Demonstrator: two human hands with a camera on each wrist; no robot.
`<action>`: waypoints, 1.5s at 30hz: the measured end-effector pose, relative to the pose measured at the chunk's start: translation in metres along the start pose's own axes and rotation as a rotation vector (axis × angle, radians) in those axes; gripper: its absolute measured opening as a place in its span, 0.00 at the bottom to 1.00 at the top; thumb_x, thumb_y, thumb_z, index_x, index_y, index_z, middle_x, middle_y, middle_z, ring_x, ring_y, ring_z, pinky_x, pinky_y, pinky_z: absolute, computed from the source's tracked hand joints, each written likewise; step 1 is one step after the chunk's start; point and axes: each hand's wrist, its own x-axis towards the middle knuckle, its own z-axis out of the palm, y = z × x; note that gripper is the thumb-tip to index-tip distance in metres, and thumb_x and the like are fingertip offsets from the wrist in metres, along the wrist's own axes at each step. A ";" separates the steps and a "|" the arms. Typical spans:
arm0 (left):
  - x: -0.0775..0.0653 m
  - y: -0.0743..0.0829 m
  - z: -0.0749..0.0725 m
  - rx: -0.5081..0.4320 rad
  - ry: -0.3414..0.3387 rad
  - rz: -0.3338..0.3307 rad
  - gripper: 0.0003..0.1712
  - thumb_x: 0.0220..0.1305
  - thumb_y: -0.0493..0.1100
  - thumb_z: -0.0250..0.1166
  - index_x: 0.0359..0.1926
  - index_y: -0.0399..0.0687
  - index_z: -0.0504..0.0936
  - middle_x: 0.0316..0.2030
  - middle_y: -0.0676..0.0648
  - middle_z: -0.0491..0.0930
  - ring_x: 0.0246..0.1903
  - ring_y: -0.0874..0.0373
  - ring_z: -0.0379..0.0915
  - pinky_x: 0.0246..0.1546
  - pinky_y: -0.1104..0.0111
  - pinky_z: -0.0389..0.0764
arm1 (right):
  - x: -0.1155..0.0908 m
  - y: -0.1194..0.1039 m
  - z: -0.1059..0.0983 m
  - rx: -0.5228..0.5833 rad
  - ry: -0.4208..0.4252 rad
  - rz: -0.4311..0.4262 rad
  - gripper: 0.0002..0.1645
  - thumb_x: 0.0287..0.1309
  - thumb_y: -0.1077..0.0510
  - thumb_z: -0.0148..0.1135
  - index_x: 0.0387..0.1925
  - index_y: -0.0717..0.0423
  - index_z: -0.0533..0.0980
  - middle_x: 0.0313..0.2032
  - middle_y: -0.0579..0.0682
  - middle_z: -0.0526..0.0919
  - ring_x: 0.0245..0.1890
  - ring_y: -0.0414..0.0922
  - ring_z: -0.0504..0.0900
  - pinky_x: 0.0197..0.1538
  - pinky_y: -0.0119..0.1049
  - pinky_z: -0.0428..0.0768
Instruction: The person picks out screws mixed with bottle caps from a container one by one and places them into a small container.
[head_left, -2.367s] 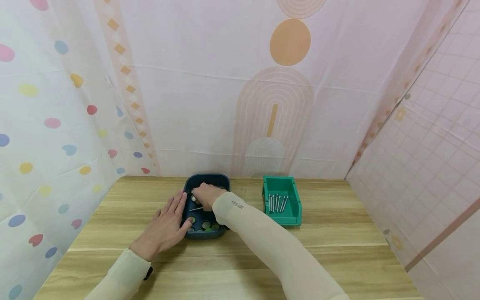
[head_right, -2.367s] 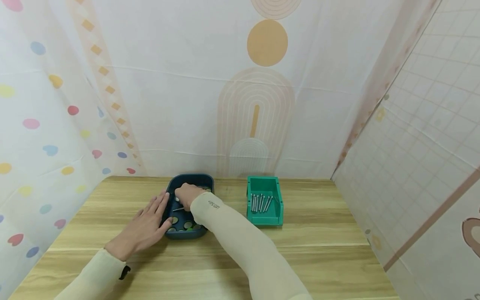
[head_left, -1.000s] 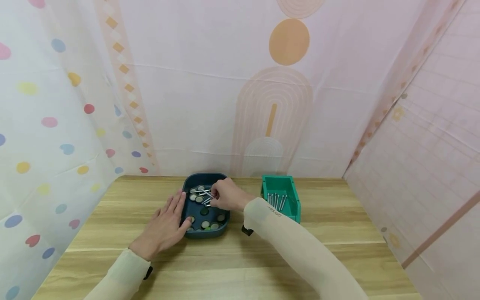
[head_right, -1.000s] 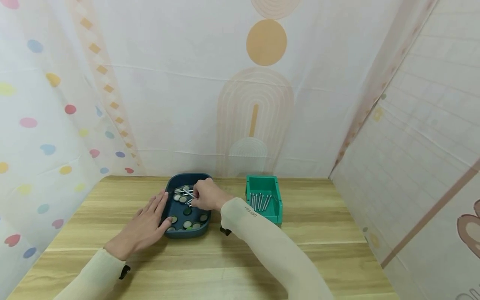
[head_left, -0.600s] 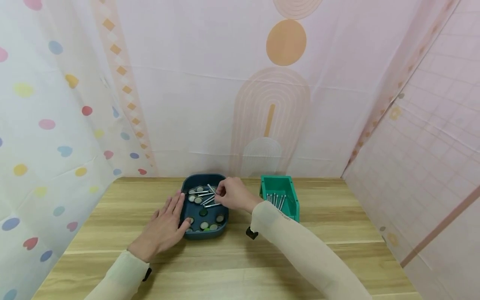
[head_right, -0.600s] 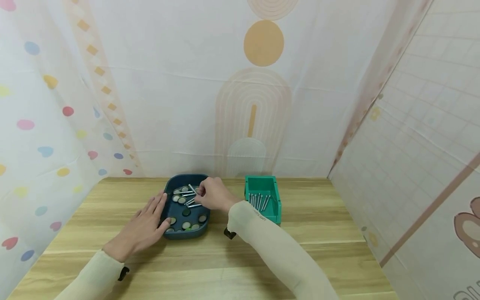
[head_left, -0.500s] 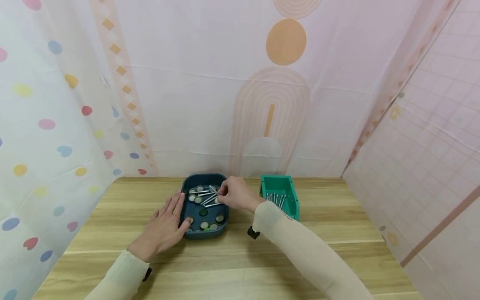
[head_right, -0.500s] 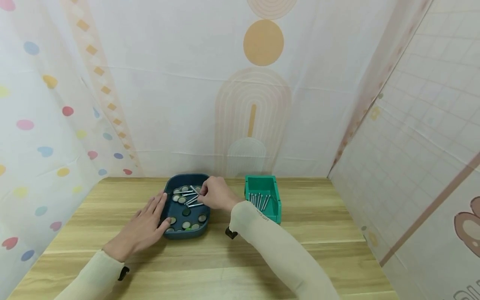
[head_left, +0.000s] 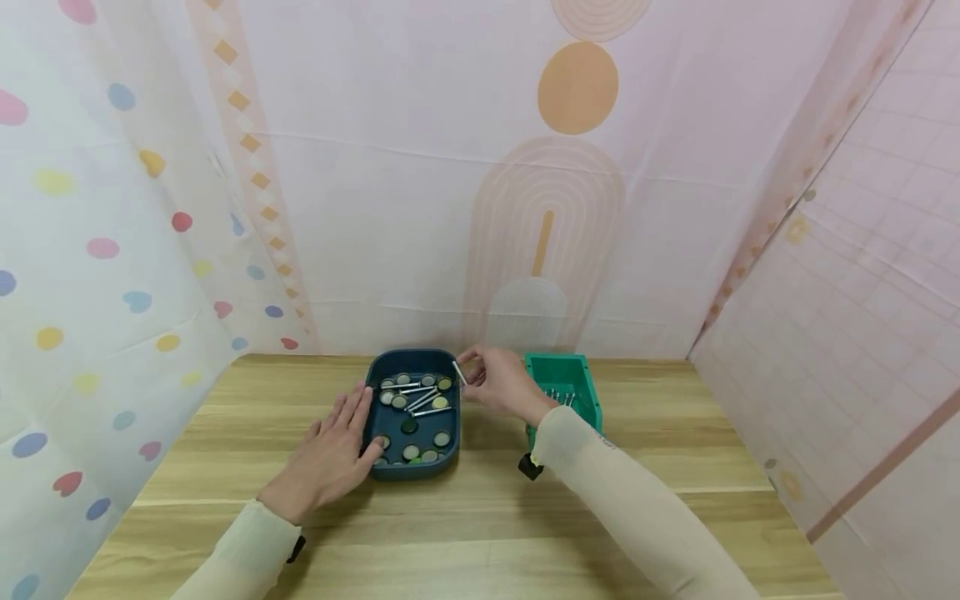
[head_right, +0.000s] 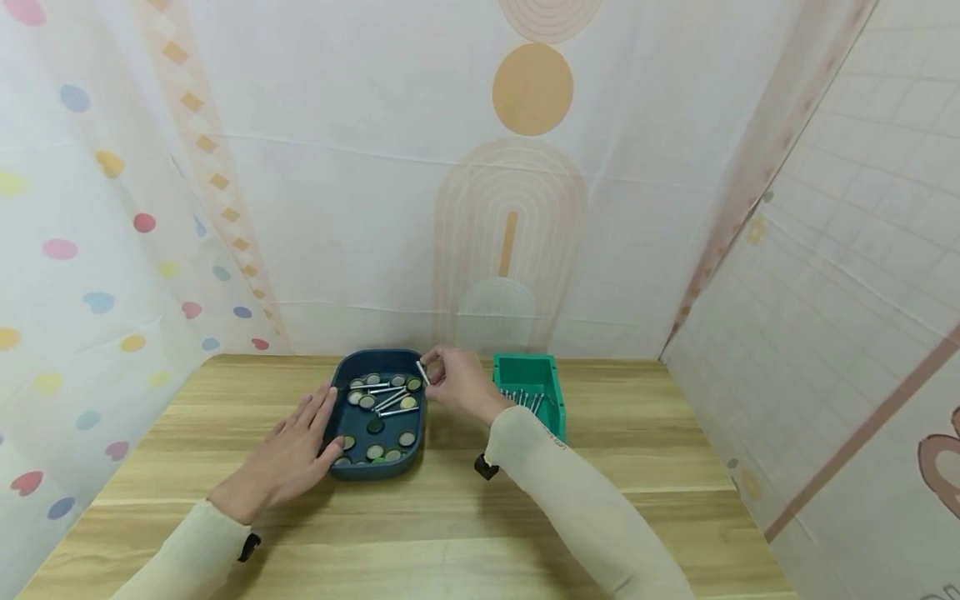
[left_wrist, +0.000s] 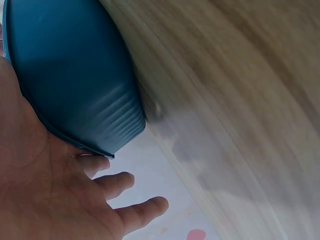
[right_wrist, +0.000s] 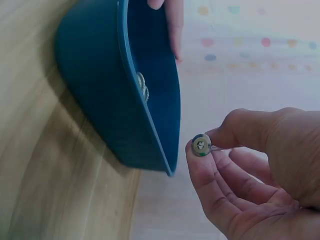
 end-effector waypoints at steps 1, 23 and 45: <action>0.000 0.000 0.000 -0.002 0.000 0.000 0.51 0.90 0.60 0.57 0.95 0.35 0.50 0.95 0.32 0.46 0.92 0.24 0.49 0.82 0.19 0.64 | 0.000 0.002 -0.002 -0.002 0.006 -0.001 0.29 0.74 0.64 0.78 0.73 0.52 0.83 0.49 0.52 0.95 0.48 0.45 0.95 0.57 0.44 0.95; 0.000 -0.002 0.000 0.001 0.002 -0.002 0.51 0.91 0.60 0.57 0.95 0.35 0.49 0.96 0.32 0.46 0.93 0.24 0.48 0.82 0.19 0.64 | -0.020 0.058 -0.061 0.117 0.074 0.181 0.30 0.73 0.62 0.76 0.74 0.53 0.82 0.48 0.56 0.91 0.39 0.50 0.92 0.44 0.40 0.88; -0.001 -0.001 -0.002 0.005 -0.007 -0.009 0.52 0.90 0.60 0.57 0.95 0.36 0.49 0.96 0.32 0.45 0.92 0.24 0.49 0.83 0.19 0.63 | -0.017 0.092 -0.080 -0.030 -0.075 0.361 0.26 0.74 0.68 0.74 0.68 0.72 0.78 0.51 0.64 0.90 0.30 0.47 0.91 0.46 0.49 0.96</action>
